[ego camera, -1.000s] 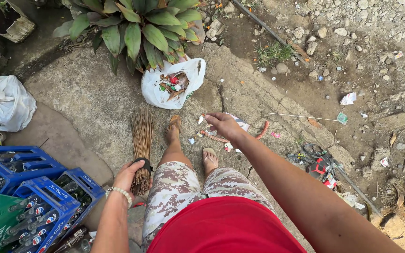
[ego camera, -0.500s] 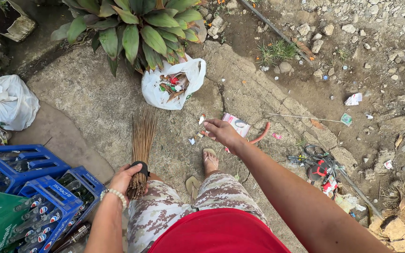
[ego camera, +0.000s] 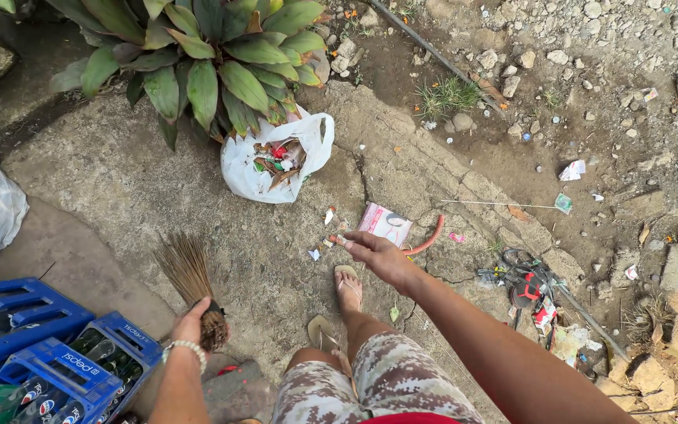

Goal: The person picks up trash wrappers by hand and uses a stick broom to sweep a dirt and concrete outdoor area near some soda crates and plants.

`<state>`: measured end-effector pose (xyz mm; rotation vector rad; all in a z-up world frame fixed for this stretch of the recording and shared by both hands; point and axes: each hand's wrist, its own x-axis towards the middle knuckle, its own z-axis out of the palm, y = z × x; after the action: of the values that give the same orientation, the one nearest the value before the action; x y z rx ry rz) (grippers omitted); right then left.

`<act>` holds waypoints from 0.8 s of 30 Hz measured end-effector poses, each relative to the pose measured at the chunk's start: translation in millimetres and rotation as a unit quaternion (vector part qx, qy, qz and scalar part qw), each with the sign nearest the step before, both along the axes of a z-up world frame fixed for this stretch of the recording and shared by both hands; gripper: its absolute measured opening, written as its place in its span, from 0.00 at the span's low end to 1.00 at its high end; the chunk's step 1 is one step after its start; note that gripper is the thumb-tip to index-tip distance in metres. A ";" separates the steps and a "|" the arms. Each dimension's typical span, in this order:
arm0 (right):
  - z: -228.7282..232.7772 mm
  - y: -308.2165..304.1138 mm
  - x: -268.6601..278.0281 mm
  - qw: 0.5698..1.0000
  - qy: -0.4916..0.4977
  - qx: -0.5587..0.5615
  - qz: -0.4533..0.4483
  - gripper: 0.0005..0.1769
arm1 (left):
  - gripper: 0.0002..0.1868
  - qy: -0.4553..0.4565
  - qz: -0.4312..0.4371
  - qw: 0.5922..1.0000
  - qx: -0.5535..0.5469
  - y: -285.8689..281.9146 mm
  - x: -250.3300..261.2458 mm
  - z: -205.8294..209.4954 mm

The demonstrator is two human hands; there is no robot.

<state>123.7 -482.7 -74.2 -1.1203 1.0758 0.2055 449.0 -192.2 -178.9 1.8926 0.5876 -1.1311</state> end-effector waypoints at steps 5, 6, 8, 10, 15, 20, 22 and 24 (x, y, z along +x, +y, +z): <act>-0.5 3.9 3.9 1.000 0.017 -0.021 0.007 0.33 | 0.45 0.055 -0.170 0.971 0.157 -62.9 -58.2 -29.7; -1.3 5.8 5.3 1.000 0.023 -0.016 0.010 0.33 | 0.46 0.047 -0.265 0.951 0.152 -70.7 -84.9 -32.2; -5.9 6.7 10.1 0.999 0.036 -0.020 0.002 0.32 | 0.46 0.106 -0.325 0.933 0.109 -80.6 -139.1 -35.7; -10.0 10.6 11.7 0.999 0.045 -0.012 -0.011 0.32 | 0.47 0.056 -0.430 0.901 0.027 -74.3 -171.9 -31.2; -16.7 12.8 10.2 0.999 0.029 -0.001 -0.035 0.31 | 0.45 0.250 -0.147 0.957 -0.021 40.8 -118.6 31.7; -29.6 10.3 -2.9 0.990 0.051 -0.001 -0.133 0.29 | 0.37 0.150 -0.090 0.984 0.033 119.3 -67.9 47.9; -31.8 12.8 -5.1 0.988 0.059 -0.011 -0.144 0.28 | 0.31 0.113 -0.049 0.990 0.064 98.7 -65.1 30.3; -29.8 17.6 -10.3 0.987 0.045 -0.027 -0.151 0.28 | 0.25 0.115 -0.018 0.993 0.031 50.6 -100.2 -0.9</act>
<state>113.4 -465.1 -104.0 -0.9886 1.3239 -0.0135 348.8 -141.6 -179.9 1.8445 0.7259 -1.3793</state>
